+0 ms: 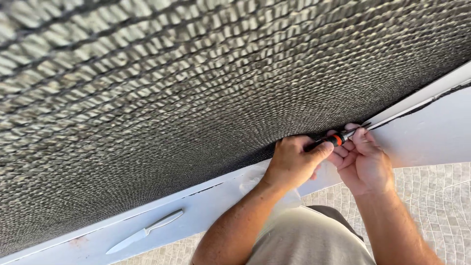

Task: Installing a mesh screen into a frame using a screwdriver to tuck it into the channel

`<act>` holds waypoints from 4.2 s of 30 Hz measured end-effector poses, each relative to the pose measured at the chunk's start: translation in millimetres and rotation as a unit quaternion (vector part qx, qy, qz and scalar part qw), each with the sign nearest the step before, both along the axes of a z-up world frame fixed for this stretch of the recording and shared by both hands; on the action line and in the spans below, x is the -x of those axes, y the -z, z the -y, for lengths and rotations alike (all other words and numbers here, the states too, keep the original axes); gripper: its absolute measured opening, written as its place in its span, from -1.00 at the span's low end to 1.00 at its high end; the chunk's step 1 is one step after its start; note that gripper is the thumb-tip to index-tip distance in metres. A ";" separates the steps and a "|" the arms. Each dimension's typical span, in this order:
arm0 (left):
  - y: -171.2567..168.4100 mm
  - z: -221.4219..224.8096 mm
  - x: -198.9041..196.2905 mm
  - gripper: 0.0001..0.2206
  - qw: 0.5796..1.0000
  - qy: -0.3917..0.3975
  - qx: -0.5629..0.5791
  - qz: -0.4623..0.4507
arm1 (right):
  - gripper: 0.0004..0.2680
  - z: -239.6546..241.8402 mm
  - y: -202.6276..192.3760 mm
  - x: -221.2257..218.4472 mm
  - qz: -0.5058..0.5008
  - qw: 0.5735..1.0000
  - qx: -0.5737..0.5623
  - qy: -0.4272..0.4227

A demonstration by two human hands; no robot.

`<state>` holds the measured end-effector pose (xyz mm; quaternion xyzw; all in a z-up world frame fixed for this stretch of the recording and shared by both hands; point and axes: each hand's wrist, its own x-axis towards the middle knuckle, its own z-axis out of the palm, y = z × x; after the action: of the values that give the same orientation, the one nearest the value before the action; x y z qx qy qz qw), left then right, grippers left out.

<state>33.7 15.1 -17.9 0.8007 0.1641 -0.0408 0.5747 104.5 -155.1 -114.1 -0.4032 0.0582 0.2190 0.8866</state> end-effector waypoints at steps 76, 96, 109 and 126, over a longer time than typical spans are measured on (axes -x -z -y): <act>47.6 24.9 -21.3 -0.61 0.982 0.049 -0.150 0.106 | -0.90 -6.0 -5.4 18.7 0.064 0.997 0.012 0.035; -10.8 0.8 -16.1 -0.54 0.985 0.125 -0.111 -0.048 | -0.87 -12.2 -0.2 21.5 0.077 0.996 0.017 0.041; 61.8 16.4 -12.8 -0.74 0.951 0.087 -0.278 0.101 | -0.76 -6.8 1.5 15.3 0.056 0.998 0.011 0.030; 44.6 18.8 -10.4 -0.73 0.900 0.081 -0.398 0.160 | -0.90 -11.7 4.7 -3.9 -0.065 0.977 -0.054 0.195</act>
<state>44.1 -3.7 -62.4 0.9689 0.0068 0.1100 0.2215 108.4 -143.4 -118.9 -0.3203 0.1815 0.0700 0.9271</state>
